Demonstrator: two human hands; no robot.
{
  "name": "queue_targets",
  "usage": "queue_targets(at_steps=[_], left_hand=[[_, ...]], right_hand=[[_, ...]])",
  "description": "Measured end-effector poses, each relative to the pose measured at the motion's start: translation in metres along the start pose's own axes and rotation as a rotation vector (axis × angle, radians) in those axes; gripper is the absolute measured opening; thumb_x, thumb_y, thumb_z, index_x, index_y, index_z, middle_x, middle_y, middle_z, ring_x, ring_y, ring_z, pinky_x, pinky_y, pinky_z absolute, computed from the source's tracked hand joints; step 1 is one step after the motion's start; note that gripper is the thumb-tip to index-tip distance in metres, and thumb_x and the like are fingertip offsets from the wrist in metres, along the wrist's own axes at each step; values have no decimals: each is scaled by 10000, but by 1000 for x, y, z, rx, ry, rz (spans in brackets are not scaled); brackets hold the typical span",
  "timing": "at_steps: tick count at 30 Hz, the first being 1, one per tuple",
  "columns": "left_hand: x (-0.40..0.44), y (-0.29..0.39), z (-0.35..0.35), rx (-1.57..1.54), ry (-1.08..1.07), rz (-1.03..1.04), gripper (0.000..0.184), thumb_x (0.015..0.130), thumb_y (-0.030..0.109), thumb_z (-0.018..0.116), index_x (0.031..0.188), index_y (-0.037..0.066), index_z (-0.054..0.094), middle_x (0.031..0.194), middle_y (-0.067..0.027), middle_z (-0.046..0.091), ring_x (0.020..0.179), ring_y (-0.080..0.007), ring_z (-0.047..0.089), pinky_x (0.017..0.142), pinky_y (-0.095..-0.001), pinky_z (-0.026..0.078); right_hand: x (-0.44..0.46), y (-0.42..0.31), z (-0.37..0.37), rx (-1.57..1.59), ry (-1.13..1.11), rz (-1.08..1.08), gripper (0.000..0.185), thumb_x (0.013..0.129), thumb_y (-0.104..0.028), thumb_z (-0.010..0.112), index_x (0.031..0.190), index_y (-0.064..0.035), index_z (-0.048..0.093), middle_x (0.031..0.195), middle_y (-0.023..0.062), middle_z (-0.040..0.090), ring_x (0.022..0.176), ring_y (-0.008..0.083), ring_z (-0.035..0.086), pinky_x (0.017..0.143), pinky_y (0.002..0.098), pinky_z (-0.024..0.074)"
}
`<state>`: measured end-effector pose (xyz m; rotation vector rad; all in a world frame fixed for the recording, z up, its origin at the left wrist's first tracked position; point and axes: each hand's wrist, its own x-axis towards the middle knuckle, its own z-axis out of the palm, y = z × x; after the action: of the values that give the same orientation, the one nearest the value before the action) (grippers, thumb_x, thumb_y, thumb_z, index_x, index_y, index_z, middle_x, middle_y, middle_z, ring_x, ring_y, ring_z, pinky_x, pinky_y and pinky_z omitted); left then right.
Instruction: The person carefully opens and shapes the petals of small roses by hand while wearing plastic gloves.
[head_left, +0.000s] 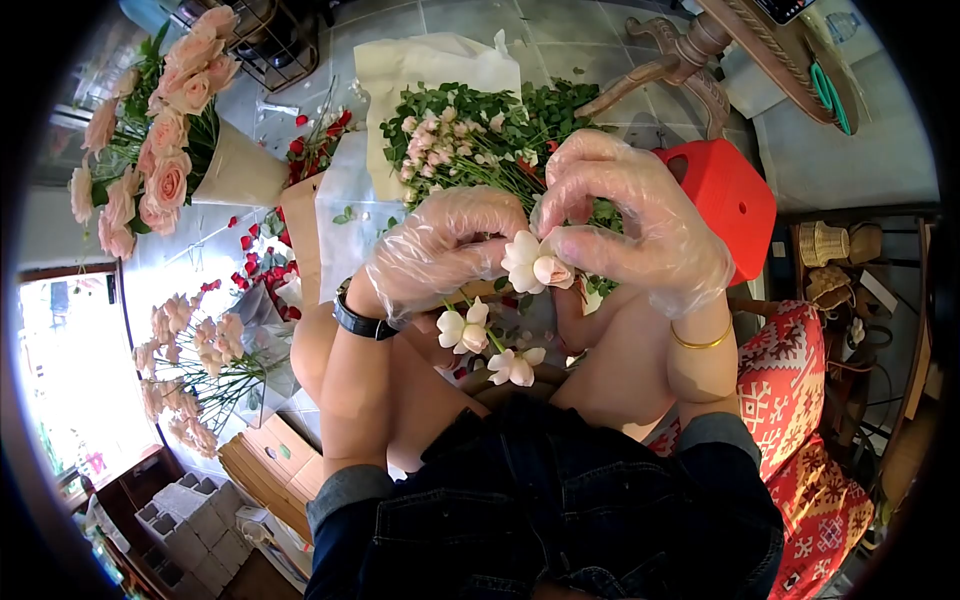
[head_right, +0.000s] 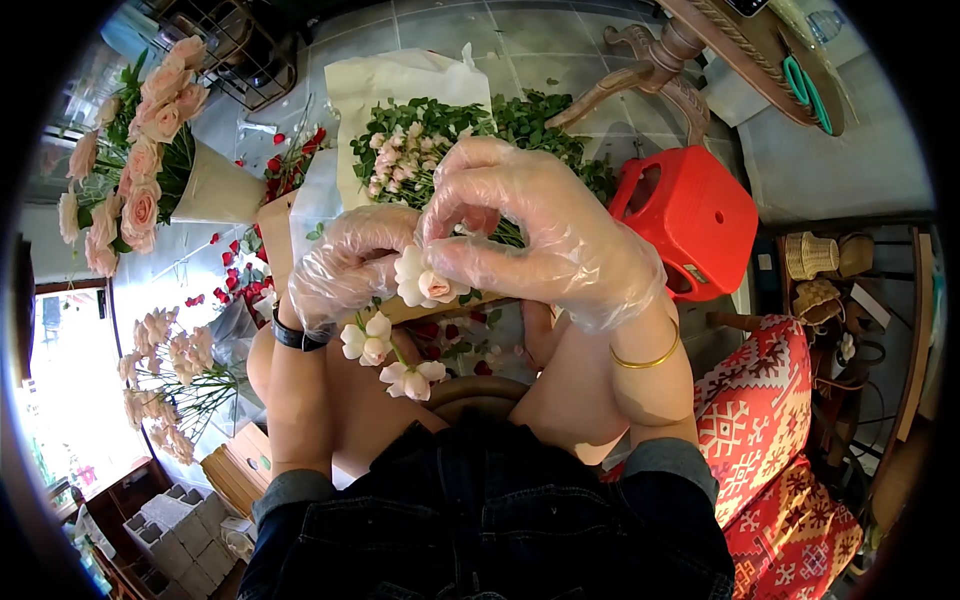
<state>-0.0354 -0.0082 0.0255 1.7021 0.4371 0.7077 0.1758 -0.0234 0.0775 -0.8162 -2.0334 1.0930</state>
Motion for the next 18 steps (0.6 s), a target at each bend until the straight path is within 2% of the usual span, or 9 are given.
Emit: queue_targets(at_steps=[8,14,16,18], left_hand=[[0,-2,-2,108,19,61,135,815,152,571,810,18,561,749,-59,519,704,-203,492,657,-292,408],[0,-4,-5,89,-37,-27,114,819,130,577,833,16,574,762,-53,528,719,-183,496,663,-291,412],[1,3,-5,15,-39,-146,112,813,117,585,852,12,583,775,-55,540,738,-186,510,679,-287,422],[0,-1,-6,35,-19,-113,112,813,111,586,858,9,584,784,-59,544,744,-190,516,687,-286,426]], right_hand=[[0,7,0,-12,-55,-15,216,775,-217,618,822,-6,613,786,90,528,719,202,547,649,294,450],[0,10,0,12,-90,23,208,778,-220,621,801,-13,614,754,85,547,722,213,553,647,303,455],[0,11,0,24,-82,10,194,775,-208,625,796,-15,614,753,81,552,718,208,556,641,302,456],[-1,11,-1,101,-87,50,167,769,-184,638,789,-20,614,752,65,553,703,180,559,620,282,455]])
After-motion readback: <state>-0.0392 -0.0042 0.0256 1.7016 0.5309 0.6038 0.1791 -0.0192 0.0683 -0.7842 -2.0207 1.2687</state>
